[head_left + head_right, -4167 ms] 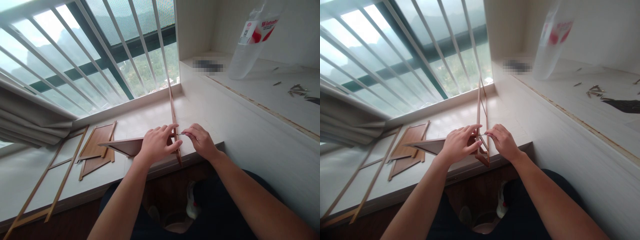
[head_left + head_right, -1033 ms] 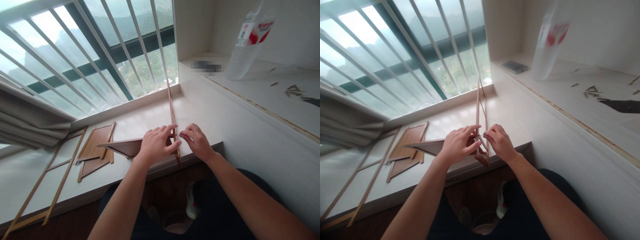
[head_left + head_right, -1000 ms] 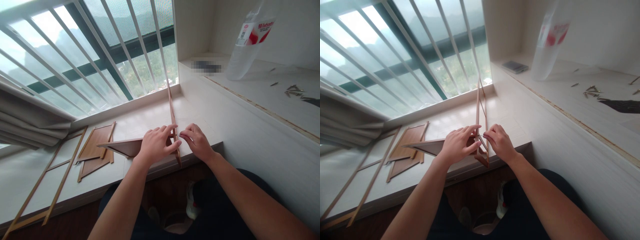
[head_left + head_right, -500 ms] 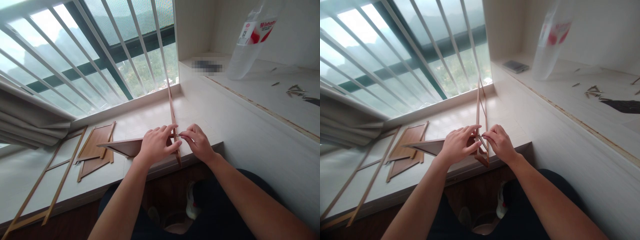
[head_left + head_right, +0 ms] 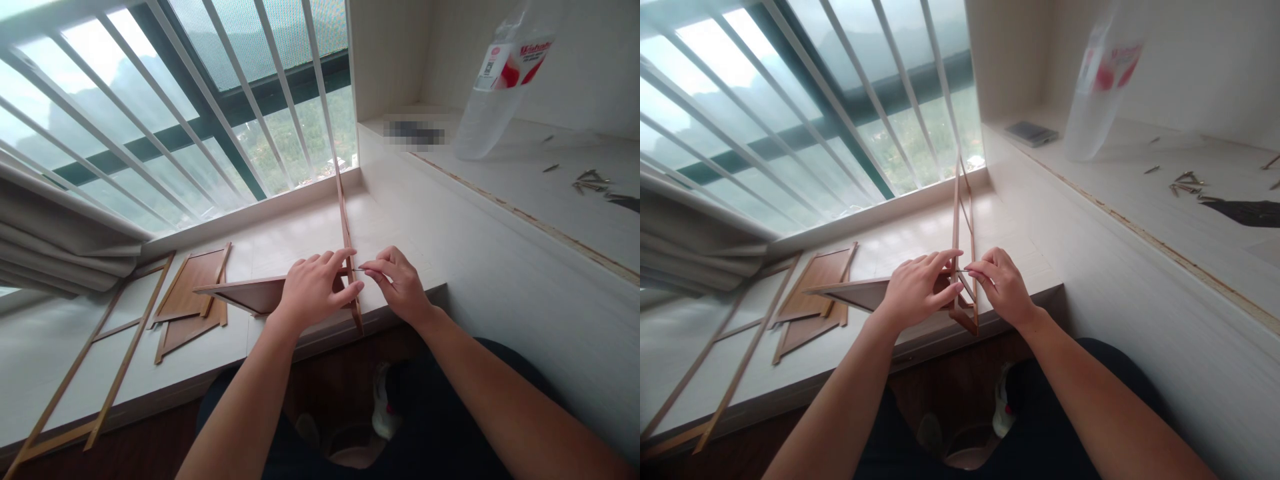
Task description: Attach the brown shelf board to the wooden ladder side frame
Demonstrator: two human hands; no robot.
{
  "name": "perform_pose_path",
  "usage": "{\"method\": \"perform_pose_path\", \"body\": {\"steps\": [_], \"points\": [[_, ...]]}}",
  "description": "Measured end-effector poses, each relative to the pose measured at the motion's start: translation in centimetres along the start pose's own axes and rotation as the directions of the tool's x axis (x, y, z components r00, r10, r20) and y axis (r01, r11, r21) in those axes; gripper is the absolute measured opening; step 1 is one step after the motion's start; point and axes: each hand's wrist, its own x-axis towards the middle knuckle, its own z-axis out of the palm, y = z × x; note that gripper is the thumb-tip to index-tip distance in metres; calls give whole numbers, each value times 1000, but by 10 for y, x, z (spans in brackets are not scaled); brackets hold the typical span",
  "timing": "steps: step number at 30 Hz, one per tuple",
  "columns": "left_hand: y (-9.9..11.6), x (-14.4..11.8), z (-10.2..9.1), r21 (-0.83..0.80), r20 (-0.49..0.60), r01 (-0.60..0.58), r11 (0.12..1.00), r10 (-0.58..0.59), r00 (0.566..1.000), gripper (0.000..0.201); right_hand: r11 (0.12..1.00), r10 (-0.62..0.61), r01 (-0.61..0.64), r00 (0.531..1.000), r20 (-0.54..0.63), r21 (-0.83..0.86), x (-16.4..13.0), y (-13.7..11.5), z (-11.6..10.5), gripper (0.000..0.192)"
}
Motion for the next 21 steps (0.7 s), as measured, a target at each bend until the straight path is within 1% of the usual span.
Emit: {"method": "perform_pose_path", "body": {"steps": [11,21], "points": [[0,0,0,1,6,-2,1000,2,1000,57,1000,-6,6,1000,10,-6,0,2,0,19],[-1,0,0,6,5,-10,1000,10,1000,56,999,-9,7,999,52,53,3,1,-1,15]]}}
